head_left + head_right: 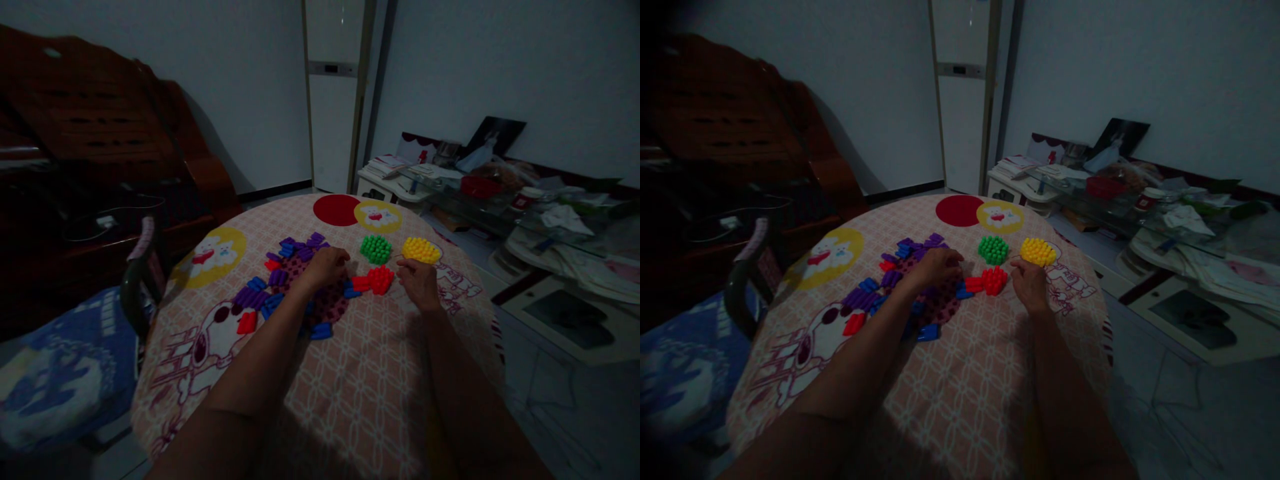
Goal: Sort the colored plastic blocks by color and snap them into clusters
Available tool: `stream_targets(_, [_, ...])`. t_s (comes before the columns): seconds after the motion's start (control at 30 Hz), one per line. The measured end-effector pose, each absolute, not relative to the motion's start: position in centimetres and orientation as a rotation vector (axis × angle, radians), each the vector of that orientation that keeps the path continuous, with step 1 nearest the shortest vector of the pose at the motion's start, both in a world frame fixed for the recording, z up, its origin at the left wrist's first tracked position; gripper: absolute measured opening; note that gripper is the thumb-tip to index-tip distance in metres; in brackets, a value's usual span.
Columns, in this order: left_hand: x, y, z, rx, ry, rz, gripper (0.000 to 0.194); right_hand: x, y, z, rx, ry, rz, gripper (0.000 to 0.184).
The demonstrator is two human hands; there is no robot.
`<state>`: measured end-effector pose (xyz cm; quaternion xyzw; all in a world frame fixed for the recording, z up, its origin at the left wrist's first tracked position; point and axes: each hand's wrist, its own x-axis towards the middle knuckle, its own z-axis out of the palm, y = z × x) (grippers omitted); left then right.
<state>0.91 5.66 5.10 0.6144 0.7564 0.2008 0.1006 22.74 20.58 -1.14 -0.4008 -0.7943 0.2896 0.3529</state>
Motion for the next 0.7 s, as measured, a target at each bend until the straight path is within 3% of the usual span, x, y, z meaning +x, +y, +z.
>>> stream_targets(0.2, [2.9, 5.7, 4.8, 1.893, 2.124, 0.217, 0.035, 22.8, 20.6, -1.2, -1.034, -2.033, 0.768, 0.038])
stream_targets(0.3, [2.5, 5.7, 4.8, 1.893, 2.141, 0.193, 0.033, 22.7, 20.2, -0.6, -1.013, -1.984, 0.794, 0.037])
stream_targets(0.5, [0.5, 4.9, 5.8, 1.817, 1.934, 0.618, 0.023, 22.0, 17.7, 2.0, -0.783, -1.836, 1.073, 0.032])
stream_targets(0.7, [2.2, 5.2, 6.3, 1.762, 1.753, 0.915, 0.03, 20.9, 15.4, 3.5, -0.552, -1.83, 1.461, 0.037])
